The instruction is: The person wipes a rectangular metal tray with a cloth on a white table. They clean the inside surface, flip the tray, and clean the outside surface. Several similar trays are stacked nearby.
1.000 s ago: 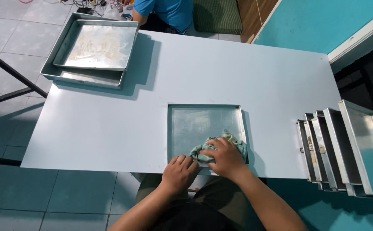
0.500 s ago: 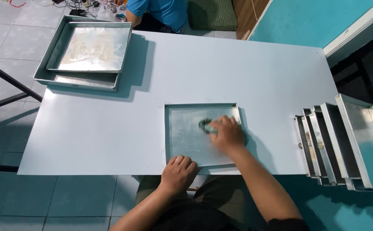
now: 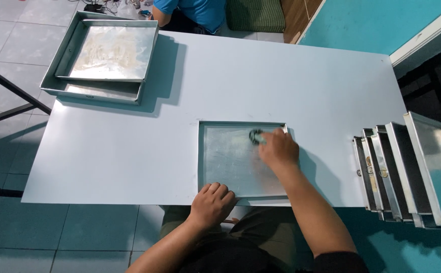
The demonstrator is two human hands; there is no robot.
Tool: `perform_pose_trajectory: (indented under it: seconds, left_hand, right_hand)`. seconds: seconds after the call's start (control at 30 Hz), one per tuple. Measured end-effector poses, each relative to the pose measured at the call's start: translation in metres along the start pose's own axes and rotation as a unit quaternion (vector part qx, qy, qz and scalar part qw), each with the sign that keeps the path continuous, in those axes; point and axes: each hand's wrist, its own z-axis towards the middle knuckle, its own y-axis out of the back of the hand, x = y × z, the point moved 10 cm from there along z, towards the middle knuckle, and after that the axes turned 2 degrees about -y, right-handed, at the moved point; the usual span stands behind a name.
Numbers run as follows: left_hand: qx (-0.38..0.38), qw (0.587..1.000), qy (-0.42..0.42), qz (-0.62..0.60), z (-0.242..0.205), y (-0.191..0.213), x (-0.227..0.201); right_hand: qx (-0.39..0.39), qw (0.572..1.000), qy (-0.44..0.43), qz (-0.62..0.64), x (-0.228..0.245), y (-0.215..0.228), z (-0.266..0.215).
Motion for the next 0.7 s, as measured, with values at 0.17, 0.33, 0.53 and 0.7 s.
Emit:
perform_pose_trajectory:
  seconds: [0.17, 0.33, 0.53, 0.7]
  left_hand:
    - [-0.014, 1.000, -0.011, 0.014, 0.006, 0.009, -0.004]
    - [-0.023, 0.999, -0.012, 0.022, 0.008, 0.011, -0.005]
    - [-0.020, 1.000, 0.014, 0.020, 0.006, 0.011, -0.002]
    - [-0.028, 0.999, 0.000, 0.020, 0.006, 0.010, -0.002]
  right_hand:
    - [-0.042, 0.998, 0.053, 0.007, 0.009, -0.021, 0.030]
    - [0.015, 0.992, 0.124, -0.019, 0.051, -0.015, -0.025]
    - [0.029, 0.951, 0.308, 0.002, 0.064, -0.057, -0.076]
    - [0.086, 0.979, 0.182, -0.033, 0.028, -0.057, -0.044]
